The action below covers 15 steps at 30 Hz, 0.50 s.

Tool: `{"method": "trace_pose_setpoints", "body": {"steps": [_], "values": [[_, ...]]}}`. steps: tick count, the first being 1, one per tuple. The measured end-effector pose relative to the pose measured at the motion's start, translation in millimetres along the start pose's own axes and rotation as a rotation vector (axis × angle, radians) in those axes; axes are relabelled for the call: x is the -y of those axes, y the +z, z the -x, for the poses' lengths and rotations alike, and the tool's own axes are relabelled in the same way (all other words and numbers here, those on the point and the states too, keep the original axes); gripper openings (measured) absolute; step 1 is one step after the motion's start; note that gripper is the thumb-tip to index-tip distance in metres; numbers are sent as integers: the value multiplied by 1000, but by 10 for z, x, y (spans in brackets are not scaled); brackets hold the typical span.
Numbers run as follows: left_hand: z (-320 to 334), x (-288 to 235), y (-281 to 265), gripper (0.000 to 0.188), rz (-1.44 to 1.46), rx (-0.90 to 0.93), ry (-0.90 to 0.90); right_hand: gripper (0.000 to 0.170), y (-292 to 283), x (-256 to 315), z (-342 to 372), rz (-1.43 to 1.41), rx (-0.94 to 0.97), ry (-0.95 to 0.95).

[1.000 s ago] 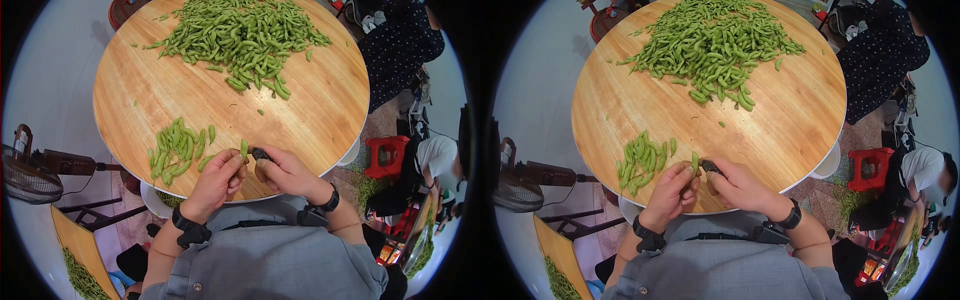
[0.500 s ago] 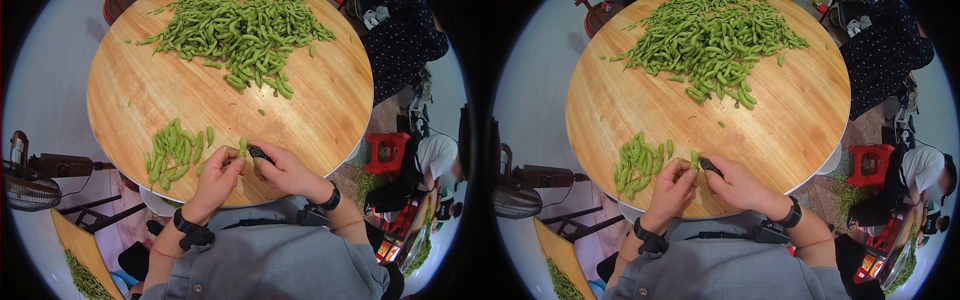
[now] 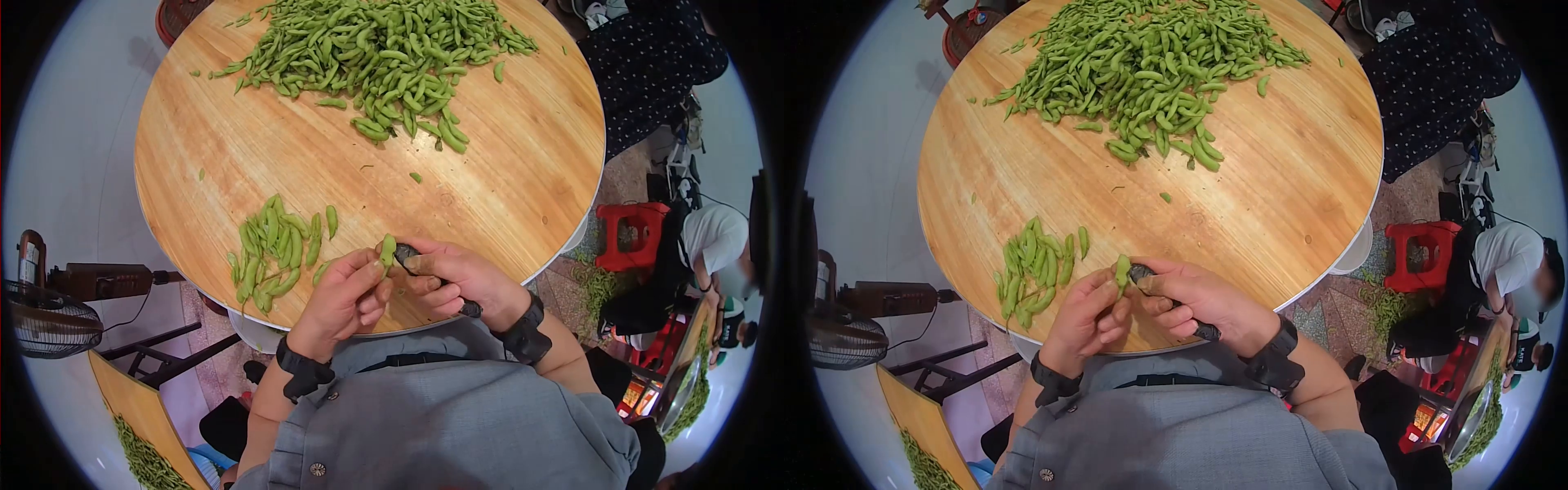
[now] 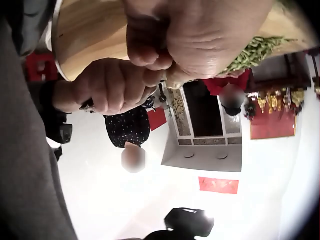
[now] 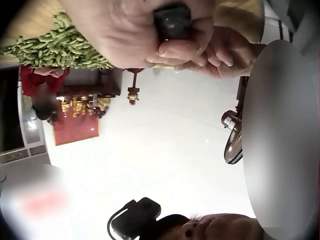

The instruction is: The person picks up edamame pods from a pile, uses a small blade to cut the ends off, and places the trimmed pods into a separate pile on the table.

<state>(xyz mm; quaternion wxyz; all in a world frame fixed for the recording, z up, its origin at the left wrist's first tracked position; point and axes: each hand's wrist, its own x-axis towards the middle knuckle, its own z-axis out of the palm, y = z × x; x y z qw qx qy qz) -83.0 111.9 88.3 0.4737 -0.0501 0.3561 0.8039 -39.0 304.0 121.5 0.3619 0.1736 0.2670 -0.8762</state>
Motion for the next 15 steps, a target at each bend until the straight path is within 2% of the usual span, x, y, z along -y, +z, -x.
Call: {"method": "trace_pose_setpoints", "body": {"steps": [2,4,5,7,11,15], "values": [[-52,55,-15,5,-17,-17,-18,36,23,-3,3,77,-47,0],[-106,120,-24,10,-597,-95,285,34,86,-13,37,317,-71,-16],[-96,101,-6,10,-597,-97,284,34,98,-7,62,315,-70,-15],[-49,-7,65,13,-648,-102,144,34,110,17,92,325,-71,-19],[-1,-28,95,13,-683,-83,115,33,59,5,135,251,-59,-13],[0,8,84,25,-449,7,54,30,62,-16,175,274,-73,-40]]}}
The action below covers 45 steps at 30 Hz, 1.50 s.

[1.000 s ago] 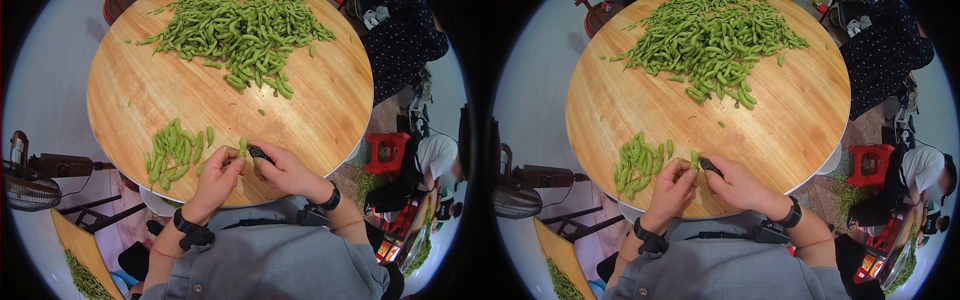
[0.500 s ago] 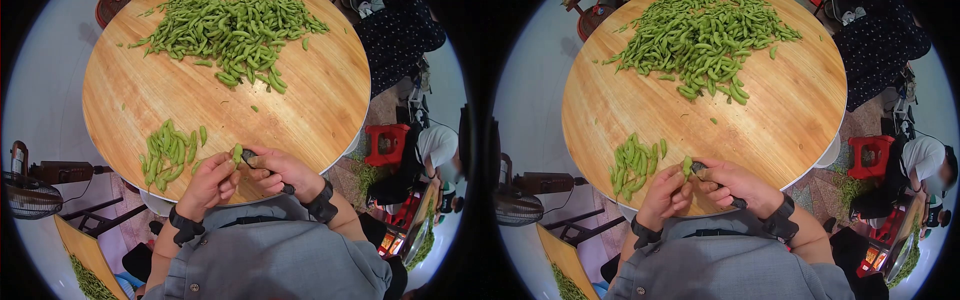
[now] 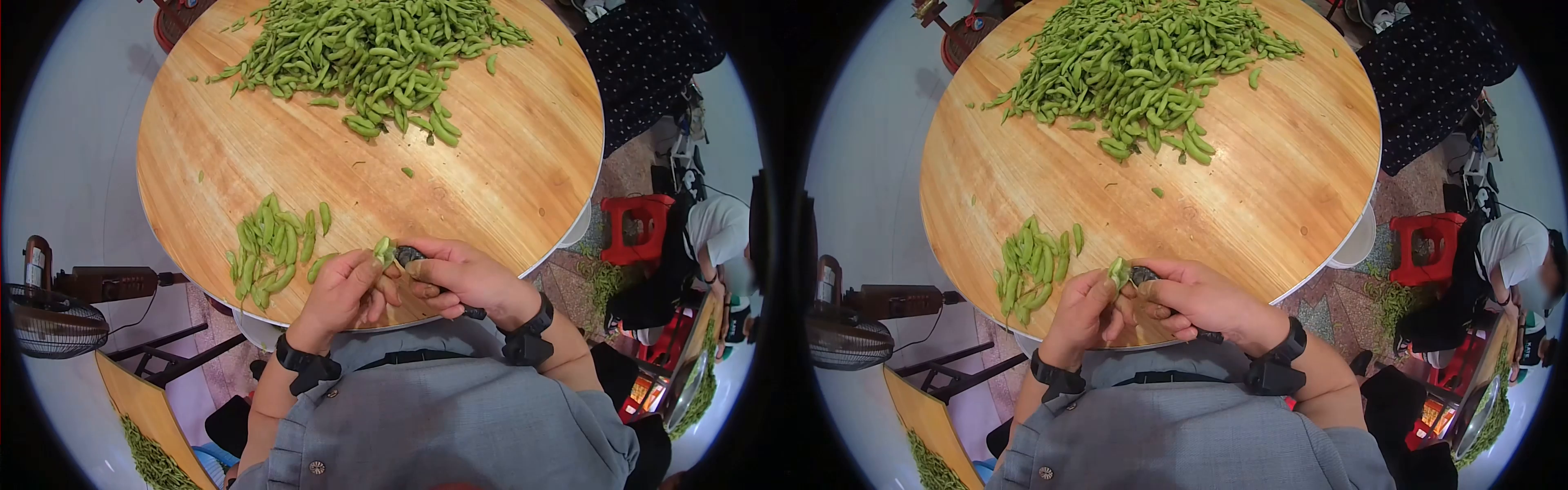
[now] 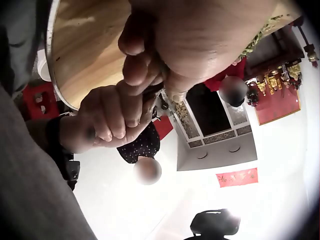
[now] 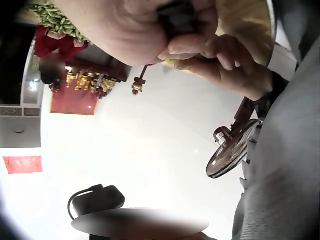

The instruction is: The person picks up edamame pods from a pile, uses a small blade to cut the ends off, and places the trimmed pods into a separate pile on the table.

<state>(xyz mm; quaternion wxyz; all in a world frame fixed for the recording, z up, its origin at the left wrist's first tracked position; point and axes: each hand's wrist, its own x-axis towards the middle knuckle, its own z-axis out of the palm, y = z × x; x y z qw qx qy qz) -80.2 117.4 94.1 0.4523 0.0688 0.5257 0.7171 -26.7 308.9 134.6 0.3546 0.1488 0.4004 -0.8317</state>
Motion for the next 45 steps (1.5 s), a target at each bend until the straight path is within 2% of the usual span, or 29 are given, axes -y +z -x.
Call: {"method": "trace_pose_setpoints", "body": {"steps": [5,7,11,13,17,19,20,22,23,25,30,33,35,36,38,39,41,42,44,45], "values": [[-39,105,6,33,130,2,-4,28,-27,-20,-6,48,-24,-10],[-30,134,31,33,282,35,-25,27,-1,-30,-2,82,-67,-36],[-38,120,122,30,231,-48,-66,28,-98,-90,-43,167,-79,-99],[-53,122,130,26,183,-104,-40,26,-114,-28,-46,335,-285,-150],[-81,127,97,22,140,-61,-63,18,-245,-57,-238,399,-316,-235],[-86,156,58,20,304,-37,-123,18,-216,-95,-325,617,-365,-354],[-93,139,86,20,302,-28,-116,18,-193,-128,-367,624,-370,-363],[-108,89,170,23,435,-170,-140,22,-116,-202,-429,865,-482,-709],[-125,73,188,23,434,-160,-139,22,-70,-188,-427,870,-490,-713],[-147,55,210,28,463,-190,-175,24,43,-132,-395,1112,-583,-794],[-162,92,155,32,528,-130,-133,22,31,-121,-475,1132,-611,-804],[-161,121,129,29,534,-78,-132,23,17,-92,-476,1061,-611,-719],[-158,127,105,22,495,-13,-98,28,20,-46,-440,976,-586,-596],[-158,115,121,22,498,-16,-94,28,6,-56,-456,980,-581,-594],[-169,78,179,19,477,-74,-94,30,-37,-94,-487,812,-538,-598],[-174,75,172,19,479,-73,-93,30,-33,-83,-470,814,-539,-597],[-179,85,152,16,297,-35,-73,28,-26,-56,-426,1071,-607,-728],[-181,91,136,16,301,-36,-75,28,-56,-55,-436,1072,-606,-723],[-183,107,111,16,274,-11,-103,25,-126,-72,-468,791,-490,-515],[-187,85,118,16,279,-13,-103,25,-121,-78,-465,793,-488,-510]]}}
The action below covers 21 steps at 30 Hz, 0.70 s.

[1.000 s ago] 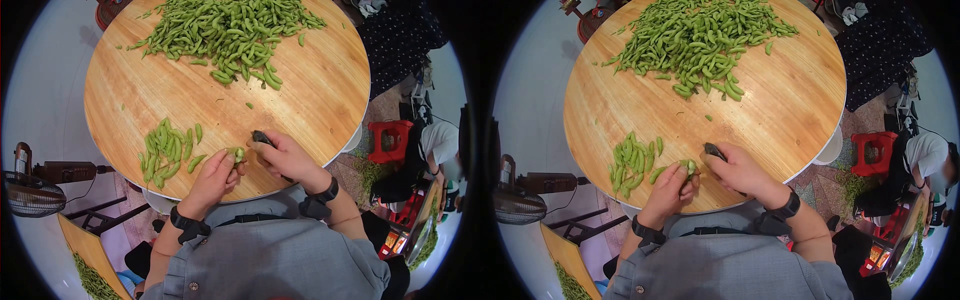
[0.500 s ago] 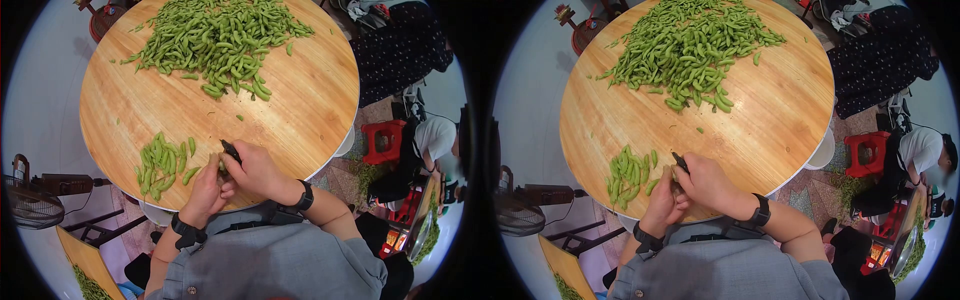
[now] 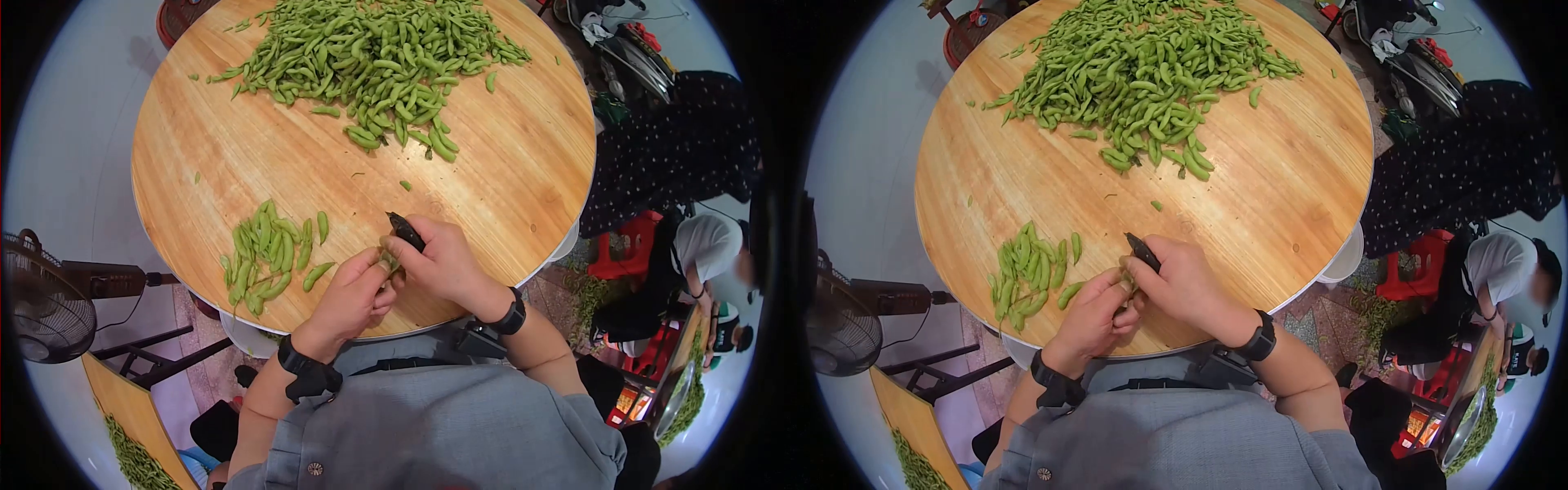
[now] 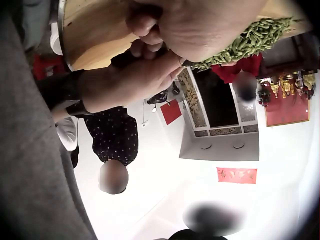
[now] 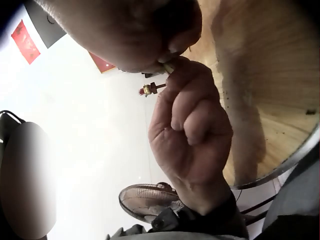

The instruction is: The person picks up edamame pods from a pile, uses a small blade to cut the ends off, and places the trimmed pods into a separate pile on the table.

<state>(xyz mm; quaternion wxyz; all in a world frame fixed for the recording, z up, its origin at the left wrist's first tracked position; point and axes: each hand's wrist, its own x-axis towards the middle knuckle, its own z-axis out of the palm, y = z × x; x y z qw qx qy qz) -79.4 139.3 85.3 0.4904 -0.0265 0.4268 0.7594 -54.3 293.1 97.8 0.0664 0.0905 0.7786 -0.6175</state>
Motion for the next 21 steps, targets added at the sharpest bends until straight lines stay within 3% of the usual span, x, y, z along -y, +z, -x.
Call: {"method": "trace_pose_setpoints", "body": {"steps": [5,8,12,15,17,18,20,21], "values": [[12,-57,3,15,84,-48,-5,14,30,38,0,200,-96,-228],[62,-43,13,15,126,-44,37,13,27,174,14,-34,-93,-80],[116,-43,-59,17,146,-88,61,19,6,14,-64,42,-241,-180],[106,-20,-119,18,134,-95,128,20,-40,128,-25,131,-155,-113],[94,-23,-137,17,108,-95,145,21,-69,249,-3,-99,69,280],[90,-36,-128,17,107,-93,155,21,-60,238,2,-94,71,272],[88,-51,-97,17,-263,-265,228,16,-2,169,45,305,-128,-103],[68,-32,-108,17,-262,-268,233,16,26,159,56,306,-124,-108]]}}
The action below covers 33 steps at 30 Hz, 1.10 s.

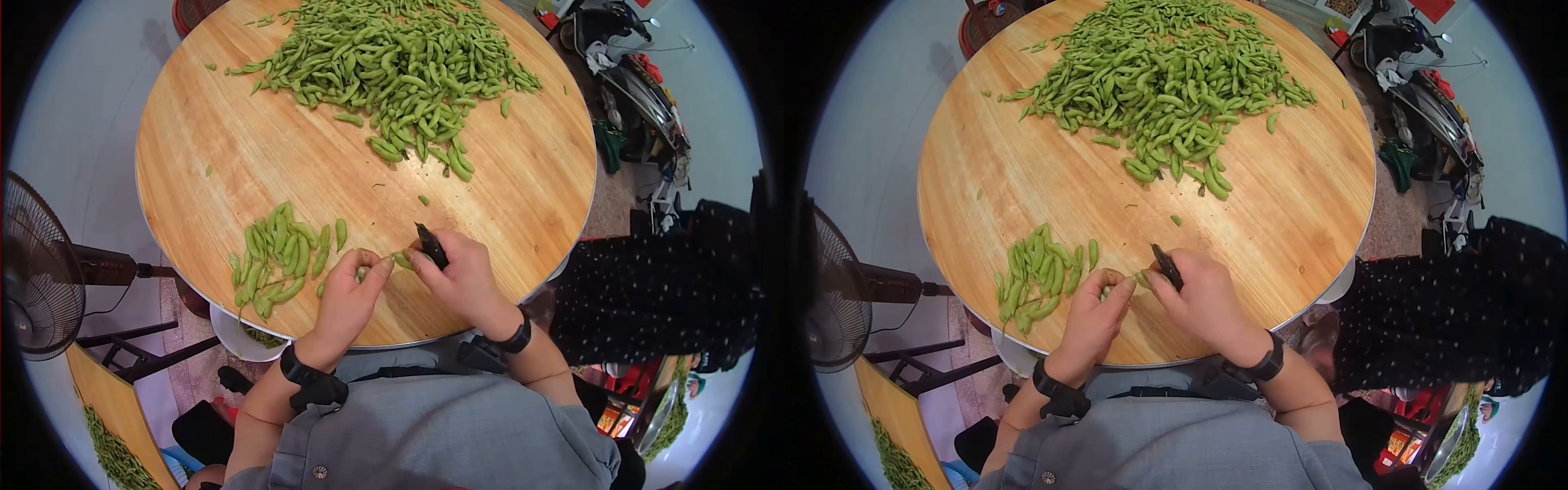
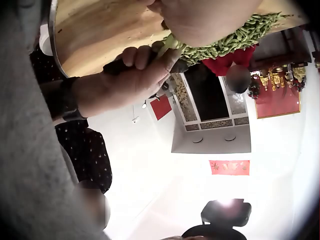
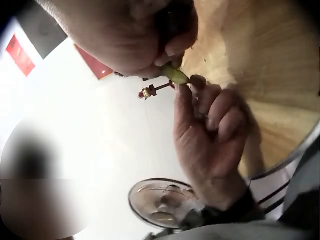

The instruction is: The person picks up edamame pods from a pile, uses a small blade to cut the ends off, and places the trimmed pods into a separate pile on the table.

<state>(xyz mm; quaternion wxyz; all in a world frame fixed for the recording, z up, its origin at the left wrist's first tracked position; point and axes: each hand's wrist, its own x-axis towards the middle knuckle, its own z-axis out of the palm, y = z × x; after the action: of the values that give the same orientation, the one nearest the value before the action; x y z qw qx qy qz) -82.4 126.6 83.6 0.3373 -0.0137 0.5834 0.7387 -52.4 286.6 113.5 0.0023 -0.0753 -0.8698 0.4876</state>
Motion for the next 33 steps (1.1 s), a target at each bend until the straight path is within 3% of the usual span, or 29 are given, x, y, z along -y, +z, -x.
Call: {"method": "trace_pose_setpoints", "body": {"steps": [2,7,9,10,12,13,14,15,16,18,20,22,24,25,27,31,33], "values": [[-54,81,0,25,-406,-120,451,15,56,9,25,178,-195,-343],[-25,104,11,26,-349,-80,354,14,155,33,33,20,-72,-250],[24,100,16,27,-323,-74,348,20,198,63,45,-328,-12,-83],[61,73,16,26,-284,-79,295,20,184,76,31,-331,-26,-79],[77,18,1,26,-250,-75,245,22,132,112,-43,-748,172,348],[64,-14,-16,24,-131,-60,99,22,147,81,-67,-749,164,346],[55,-41,-31,23,-11,-49,-47,21,184,19,-99,-574,136,261],[58,-58,-46,23,-13,-45,-48,20,213,-11,-115,-399,110,177],[65,-65,-64,20,24,-30,-80,20,223,-7,-115,-398,111,179],[90,-43,-102,17,74,-26,-121,19,248,-17,-85,-367,129,-16],[80,-35,-142,16,-124,54,57,19,185,49,-55,-356,187,-31],[94,-34,-198,17,-219,93,101,18,130,51,-51,-341,238,-53],[107,-66,-218,18,-318,136,148,20,113,7,-65,-261,322,-247],[129,-113,-213,19,-212,118,72,20,117,30,-82,-260,324,-249],[156,-130,-254,20,-109,97,-3,23,128,82,-125,-163,132,57],[211,-87,-307,18,127,230,-276,23,308,-54,-348,123,43,121],[224,-83,-280,19,165,272,-388,31,524,43,-454,275,7,-46]]}}
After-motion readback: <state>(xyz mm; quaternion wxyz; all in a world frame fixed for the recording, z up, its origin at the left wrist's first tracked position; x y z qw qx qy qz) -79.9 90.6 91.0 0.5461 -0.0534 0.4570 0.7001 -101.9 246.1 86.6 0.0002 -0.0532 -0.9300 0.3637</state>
